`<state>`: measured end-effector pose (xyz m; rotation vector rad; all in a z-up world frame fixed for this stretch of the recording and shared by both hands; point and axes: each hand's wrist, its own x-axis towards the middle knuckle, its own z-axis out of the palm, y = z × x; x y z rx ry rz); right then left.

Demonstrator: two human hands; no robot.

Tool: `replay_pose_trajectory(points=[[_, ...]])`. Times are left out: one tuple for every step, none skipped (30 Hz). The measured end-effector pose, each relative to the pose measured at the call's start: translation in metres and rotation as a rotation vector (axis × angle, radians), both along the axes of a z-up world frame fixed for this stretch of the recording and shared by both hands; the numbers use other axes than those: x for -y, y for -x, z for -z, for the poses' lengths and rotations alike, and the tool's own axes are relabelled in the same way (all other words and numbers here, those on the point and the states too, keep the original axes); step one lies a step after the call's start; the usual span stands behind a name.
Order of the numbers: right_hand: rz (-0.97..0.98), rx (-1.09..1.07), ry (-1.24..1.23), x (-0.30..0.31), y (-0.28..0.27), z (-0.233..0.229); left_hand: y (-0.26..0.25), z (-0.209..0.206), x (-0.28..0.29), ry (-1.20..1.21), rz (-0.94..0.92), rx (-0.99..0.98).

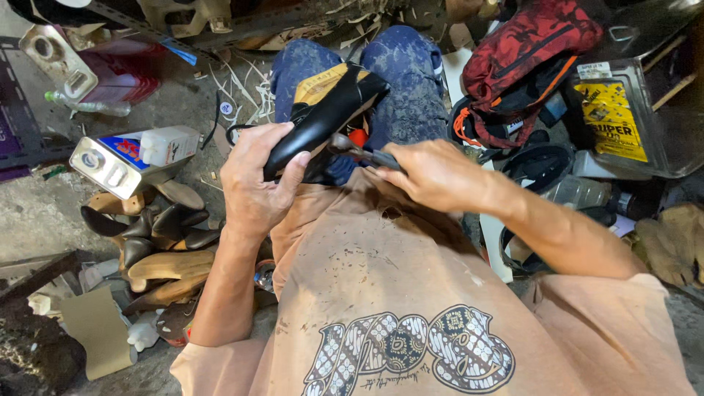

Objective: The person holds a black shoe on their lap and repeatedly uses a hammer to tap the heel and sole area. They rotate the shoe to access different sides and continue hammering along the edges and heel.

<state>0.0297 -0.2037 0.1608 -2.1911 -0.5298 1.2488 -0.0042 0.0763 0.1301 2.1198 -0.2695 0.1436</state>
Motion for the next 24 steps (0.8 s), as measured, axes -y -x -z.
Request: replay_pose_trajectory(points=[[-0.006, 0.077, -0.003, 0.002, 0.007, 0.008, 0.0, 0.003, -0.001, 0.0, -0.005, 0.008], [-0.011, 0.15, -0.004, 0.006, 0.014, 0.015, 0.001, 0.005, -0.001, 0.003, -0.007, 0.012], [-0.013, 0.145, -0.004, 0.023, 0.027, 0.009, -0.001, 0.009, -0.007, 0.003, -0.01, 0.007], [0.189, 0.205, -0.119, 0.04, 0.037, 0.004, -0.002, 0.013, -0.013, 0.033, -0.035, -0.005], [0.393, 0.261, -0.233, 0.058, 0.047, -0.002, -0.003, 0.016, -0.018, 0.062, -0.06, -0.016], [0.397, 0.256, -0.238, 0.064, 0.05, -0.006, -0.002, 0.009, -0.017, 0.056, -0.058, -0.02], [0.405, 0.272, -0.196, 0.072, 0.053, -0.01, -0.002, 0.002, -0.015, 0.004, -0.008, -0.008], [0.417, 0.296, -0.142, 0.085, 0.057, -0.017, -0.003, -0.003, -0.006, -0.033, 0.049, 0.007], [0.425, 0.298, -0.133, 0.072, 0.059, -0.014, -0.002, -0.007, -0.005, -0.026, 0.058, 0.007], [0.38, 0.349, -0.19, 0.061, 0.055, -0.009, -0.006, -0.009, -0.002, -0.05, 0.046, 0.037], [0.332, 0.399, -0.245, 0.049, 0.05, -0.005, -0.011, -0.011, 0.0, -0.073, 0.032, 0.067], [0.329, 0.397, -0.254, 0.045, 0.048, 0.005, -0.014, -0.013, 0.003, -0.082, 0.028, 0.067], [0.287, 0.362, -0.22, 0.041, 0.047, 0.016, -0.017, -0.014, 0.007, -0.094, 0.044, 0.083], [0.255, 0.305, -0.18, 0.035, 0.055, 0.024, -0.012, -0.016, 0.01, -0.104, 0.069, 0.076], [0.262, 0.282, -0.182, 0.023, 0.058, 0.026, -0.004, -0.016, 0.007, -0.109, 0.074, 0.052], [0.174, 0.248, -0.109, 0.014, 0.051, 0.03, -0.007, -0.013, 0.006, -0.105, 0.073, 0.063], [0.086, 0.214, -0.035, 0.005, 0.044, 0.032, -0.01, -0.011, 0.006, -0.101, 0.071, 0.073], [0.09, 0.223, -0.033, 0.002, 0.036, 0.029, -0.011, -0.009, 0.007, -0.099, 0.074, 0.082], [0.087, 0.233, -0.095, 0.0, 0.029, 0.026, -0.012, -0.006, 0.007, -0.098, 0.069, 0.075], [0.077, 0.23, -0.161, -0.005, 0.027, 0.023, -0.006, -0.004, 0.004, -0.1, 0.056, 0.055], [0.074, 0.225, -0.162, -0.006, 0.022, 0.018, -0.003, -0.003, 0.004, -0.101, 0.053, 0.05], [0.044, 0.18, -0.116, -0.008, 0.015, 0.013, -0.003, -0.002, 0.003, -0.1, 0.05, 0.052], [0.015, 0.136, -0.07, -0.009, 0.008, 0.009, -0.003, 0.0, 0.003, -0.099, 0.047, 0.054], [0.013, 0.137, -0.07, -0.006, 0.008, 0.01, -0.003, -0.001, 0.004, -0.099, 0.045, 0.055]])
